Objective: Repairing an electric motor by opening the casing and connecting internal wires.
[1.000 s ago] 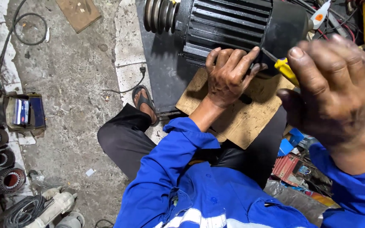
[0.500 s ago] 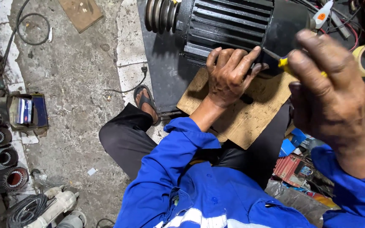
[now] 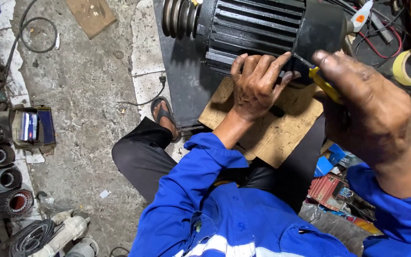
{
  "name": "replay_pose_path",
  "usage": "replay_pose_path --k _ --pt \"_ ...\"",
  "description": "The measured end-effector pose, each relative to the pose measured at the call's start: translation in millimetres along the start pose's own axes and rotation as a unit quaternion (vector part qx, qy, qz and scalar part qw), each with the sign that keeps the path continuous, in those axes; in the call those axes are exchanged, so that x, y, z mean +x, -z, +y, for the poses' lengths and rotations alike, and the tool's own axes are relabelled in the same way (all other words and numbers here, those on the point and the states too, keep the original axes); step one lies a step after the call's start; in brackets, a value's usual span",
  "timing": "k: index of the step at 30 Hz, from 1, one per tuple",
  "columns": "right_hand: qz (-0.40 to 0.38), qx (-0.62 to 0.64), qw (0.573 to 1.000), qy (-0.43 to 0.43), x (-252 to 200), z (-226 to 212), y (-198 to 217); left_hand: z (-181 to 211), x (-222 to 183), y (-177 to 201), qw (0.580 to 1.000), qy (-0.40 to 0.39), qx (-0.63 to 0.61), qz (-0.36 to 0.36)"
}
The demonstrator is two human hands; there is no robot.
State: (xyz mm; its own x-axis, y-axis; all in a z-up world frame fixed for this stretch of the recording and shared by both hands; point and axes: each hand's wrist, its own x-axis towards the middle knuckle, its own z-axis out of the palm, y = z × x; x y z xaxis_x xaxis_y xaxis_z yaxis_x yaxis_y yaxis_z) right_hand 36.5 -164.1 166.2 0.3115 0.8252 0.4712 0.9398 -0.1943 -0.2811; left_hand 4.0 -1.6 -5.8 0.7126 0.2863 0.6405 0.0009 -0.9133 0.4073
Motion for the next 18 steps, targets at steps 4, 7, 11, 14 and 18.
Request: replay_pose_path --k 4,7,11,14,18 --pt "0.036 -0.058 0.997 0.033 -3.8 0.0 -4.2 4.1 3.5 8.1 1.000 -0.002 0.008 0.005" --pt "0.058 -0.109 0.991 0.060 -10.9 13.3 -11.0 0.5 0.3 -1.0 1.000 -0.001 0.006 0.010" --pt "0.003 0.013 0.999 0.053 -5.9 9.0 -7.8 2.9 6.3 10.5 1.000 -0.004 0.009 0.011" --pt "-0.029 0.068 0.997 0.001 -0.6 -2.5 -3.1 2.5 3.6 5.2 1.000 -0.001 0.007 0.012" --pt "0.004 0.031 0.999 -0.006 4.9 -9.6 -2.7 3.6 5.8 10.9 1.000 0.001 -0.004 0.005"
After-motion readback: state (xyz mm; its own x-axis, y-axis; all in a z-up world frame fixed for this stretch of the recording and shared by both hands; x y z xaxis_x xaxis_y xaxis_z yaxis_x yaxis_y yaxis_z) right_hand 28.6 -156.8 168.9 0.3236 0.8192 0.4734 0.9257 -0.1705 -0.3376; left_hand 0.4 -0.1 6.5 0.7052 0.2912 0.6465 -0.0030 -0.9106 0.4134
